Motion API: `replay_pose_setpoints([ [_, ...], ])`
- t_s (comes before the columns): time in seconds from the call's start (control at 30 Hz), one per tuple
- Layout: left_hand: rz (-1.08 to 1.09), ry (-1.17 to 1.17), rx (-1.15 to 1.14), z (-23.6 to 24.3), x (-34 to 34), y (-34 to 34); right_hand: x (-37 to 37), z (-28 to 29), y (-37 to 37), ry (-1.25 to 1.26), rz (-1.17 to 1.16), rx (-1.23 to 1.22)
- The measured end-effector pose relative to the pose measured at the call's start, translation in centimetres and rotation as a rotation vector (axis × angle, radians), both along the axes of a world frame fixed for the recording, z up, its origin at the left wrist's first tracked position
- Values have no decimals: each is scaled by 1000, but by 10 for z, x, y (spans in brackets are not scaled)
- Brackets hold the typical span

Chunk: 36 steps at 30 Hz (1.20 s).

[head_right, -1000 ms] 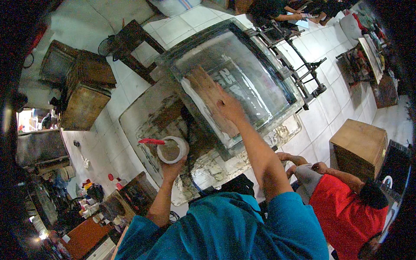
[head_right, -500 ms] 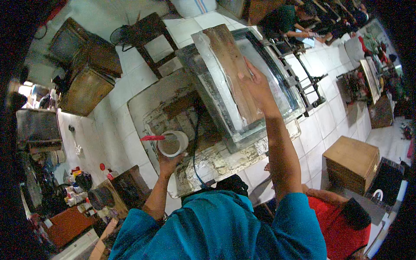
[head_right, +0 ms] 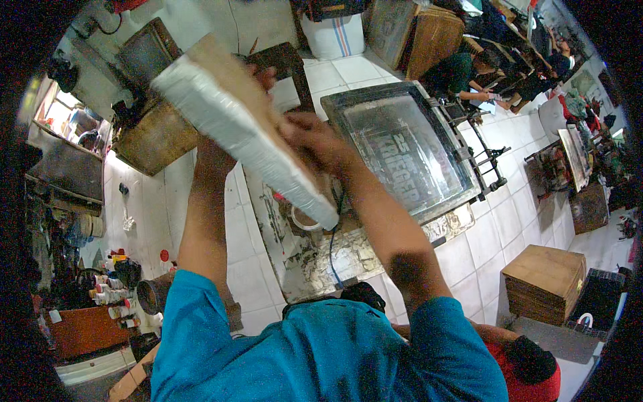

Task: The person repeatedly aligns a screen-printing frame over a fabric-covered board, pulls a squeegee across the mesh to transfer ink, and lifts the frame to reveal the printed text. The person then applies more ink to the frame and wipes the screen with a sponge.

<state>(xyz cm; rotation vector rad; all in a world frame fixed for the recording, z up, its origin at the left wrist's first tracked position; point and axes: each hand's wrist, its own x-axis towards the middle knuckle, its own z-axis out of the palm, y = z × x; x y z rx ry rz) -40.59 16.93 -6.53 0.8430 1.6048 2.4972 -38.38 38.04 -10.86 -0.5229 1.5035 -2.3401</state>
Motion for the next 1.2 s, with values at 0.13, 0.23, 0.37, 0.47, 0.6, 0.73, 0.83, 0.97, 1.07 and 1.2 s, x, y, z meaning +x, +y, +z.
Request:
replay_pose_setpoints([
  [0.13,-631,132,388,27,-15,-4,-2,-9,-46,39,147,-40],
  [0.23,-664,131,459,26,-14,-39,-19,-45,-51,270,20,130],
  [0.37,-556,191,405,27,4,-101,-26,-103,-28,556,341,939],
  [0.47,-612,122,390,25,15,-139,6,-132,-25,728,284,1152],
  [0.6,-469,163,311,2,29,-152,26,-125,-14,778,261,1393],
  [0.73,-175,-43,435,-26,63,-126,41,-105,2,1057,273,1568],
  [0.83,480,-302,390,-33,81,-96,57,-89,14,846,224,1538],
  [0.97,530,-126,244,-28,87,-62,100,-57,34,602,-18,1419],
  [1.07,594,-162,194,-29,92,-45,137,-36,39,451,-192,1306],
  [1.2,647,-175,76,-38,104,-28,183,-22,30,279,-447,1185],
])
